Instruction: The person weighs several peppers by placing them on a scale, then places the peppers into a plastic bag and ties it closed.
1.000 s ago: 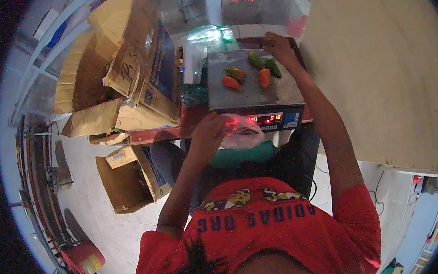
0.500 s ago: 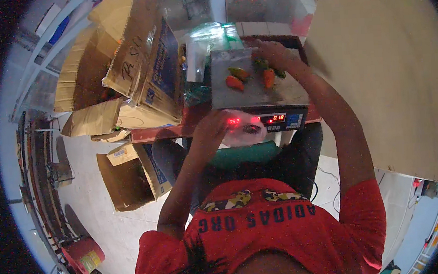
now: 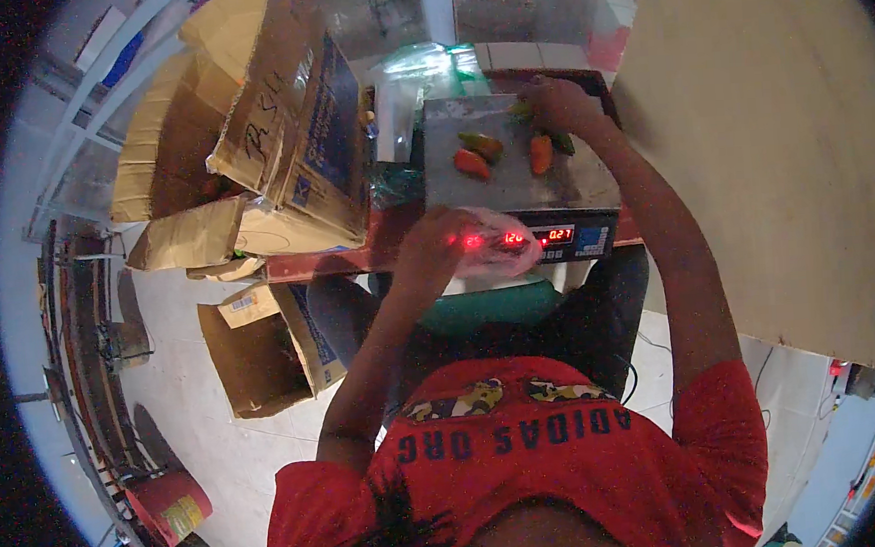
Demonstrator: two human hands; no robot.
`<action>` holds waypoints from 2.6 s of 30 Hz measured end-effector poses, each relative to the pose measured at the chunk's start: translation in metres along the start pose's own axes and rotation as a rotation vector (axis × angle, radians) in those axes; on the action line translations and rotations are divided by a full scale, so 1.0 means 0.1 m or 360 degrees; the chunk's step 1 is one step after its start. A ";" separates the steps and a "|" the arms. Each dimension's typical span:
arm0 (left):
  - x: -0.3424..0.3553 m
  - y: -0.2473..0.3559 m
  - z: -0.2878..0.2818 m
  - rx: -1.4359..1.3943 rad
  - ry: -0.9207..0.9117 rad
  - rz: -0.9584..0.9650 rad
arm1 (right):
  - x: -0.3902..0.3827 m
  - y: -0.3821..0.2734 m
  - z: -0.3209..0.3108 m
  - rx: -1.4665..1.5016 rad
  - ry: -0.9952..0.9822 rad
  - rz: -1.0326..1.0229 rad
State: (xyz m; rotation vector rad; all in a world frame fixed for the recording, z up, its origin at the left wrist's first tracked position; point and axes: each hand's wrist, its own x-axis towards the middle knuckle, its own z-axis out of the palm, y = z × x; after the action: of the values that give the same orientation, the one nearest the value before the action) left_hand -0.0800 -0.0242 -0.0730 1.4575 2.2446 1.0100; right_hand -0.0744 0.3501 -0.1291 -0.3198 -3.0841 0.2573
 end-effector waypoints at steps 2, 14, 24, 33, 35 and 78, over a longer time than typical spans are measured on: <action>0.03 0.01 0.02 0.0014 -0.0019 -0.0036 | -0.14 0.06 -0.17 -0.0117 0.0670 -0.0300; 0.06 0.36 -0.04 0.0067 0.0245 0.0060 | -2.02 -1.91 -0.68 0.1271 0.0425 0.0024; -0.11 0.68 0.09 0.0213 0.0158 0.0314 | -2.02 -1.95 -0.23 0.3086 -0.0303 0.0742; -0.26 0.73 0.14 -0.0642 0.0419 -0.0428 | -1.75 -2.15 0.05 0.4028 0.0433 0.0745; -0.26 0.65 0.20 -0.0485 0.0508 -0.0349 | -1.77 -2.26 -0.21 0.4094 0.0623 0.0499; -0.30 0.16 -0.20 -0.1438 0.0440 -0.0591 | -1.89 -2.52 -0.74 0.0252 -0.0127 -0.0225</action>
State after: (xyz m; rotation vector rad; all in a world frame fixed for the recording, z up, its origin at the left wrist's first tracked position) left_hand -0.0666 -0.0547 -0.0514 0.5198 1.6879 1.8143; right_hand 0.0629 0.0798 -0.0168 -0.0872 -3.1187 0.5175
